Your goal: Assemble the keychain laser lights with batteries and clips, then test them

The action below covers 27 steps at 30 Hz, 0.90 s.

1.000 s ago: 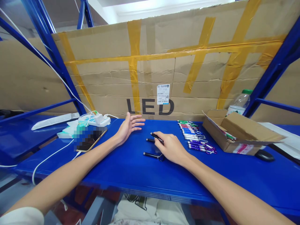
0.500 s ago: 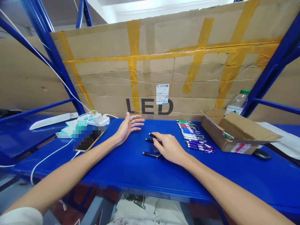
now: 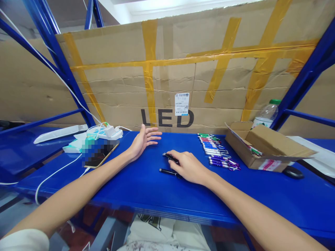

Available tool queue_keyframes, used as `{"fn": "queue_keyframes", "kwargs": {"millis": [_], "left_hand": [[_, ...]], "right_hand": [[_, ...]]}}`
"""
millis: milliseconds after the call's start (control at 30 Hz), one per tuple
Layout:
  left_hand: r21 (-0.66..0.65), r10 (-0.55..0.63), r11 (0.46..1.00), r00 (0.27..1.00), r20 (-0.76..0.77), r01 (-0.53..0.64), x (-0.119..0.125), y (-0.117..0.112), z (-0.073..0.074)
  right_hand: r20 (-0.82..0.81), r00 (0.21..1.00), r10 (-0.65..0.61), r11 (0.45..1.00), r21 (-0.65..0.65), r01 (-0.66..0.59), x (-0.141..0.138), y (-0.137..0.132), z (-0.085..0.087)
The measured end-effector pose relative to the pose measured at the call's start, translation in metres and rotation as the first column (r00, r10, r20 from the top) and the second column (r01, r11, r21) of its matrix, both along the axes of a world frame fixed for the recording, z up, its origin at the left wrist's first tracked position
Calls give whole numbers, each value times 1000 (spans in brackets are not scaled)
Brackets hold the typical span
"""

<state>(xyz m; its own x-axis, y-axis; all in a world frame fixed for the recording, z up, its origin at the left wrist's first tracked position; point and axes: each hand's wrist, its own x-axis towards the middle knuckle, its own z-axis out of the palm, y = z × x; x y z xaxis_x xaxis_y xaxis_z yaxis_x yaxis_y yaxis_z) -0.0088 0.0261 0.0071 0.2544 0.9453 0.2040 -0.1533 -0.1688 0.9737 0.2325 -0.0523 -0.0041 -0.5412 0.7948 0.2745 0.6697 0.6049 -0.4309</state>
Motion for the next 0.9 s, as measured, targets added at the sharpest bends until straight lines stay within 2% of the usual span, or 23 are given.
{"fn": "queue_keyframes", "kwargs": {"millis": [233, 500, 567, 700, 900], "left_hand": [[-1, -5, 1000, 1000, -2, 5, 0, -1, 1], [1, -9, 1000, 1000, -12, 9, 0, -2, 0], [4, -7, 1000, 1000, -16, 7, 0, -1, 0], [5, -2, 1000, 1000, -17, 2, 0, -1, 0], [2, -9, 1000, 1000, -12, 9, 0, 0, -1]], "right_hand": [[29, 995, 96, 993, -66, -94, -4, -2, 1], [-25, 999, -46, 998, -46, 45, 1, 3, 1], [-30, 996, -79, 997, 23, 80, 3, 6, -1], [27, 997, -70, 980, 191, 64, 6, 10, -7], [120, 990, -70, 992, 114, 56, 10, 16, -14]]}}
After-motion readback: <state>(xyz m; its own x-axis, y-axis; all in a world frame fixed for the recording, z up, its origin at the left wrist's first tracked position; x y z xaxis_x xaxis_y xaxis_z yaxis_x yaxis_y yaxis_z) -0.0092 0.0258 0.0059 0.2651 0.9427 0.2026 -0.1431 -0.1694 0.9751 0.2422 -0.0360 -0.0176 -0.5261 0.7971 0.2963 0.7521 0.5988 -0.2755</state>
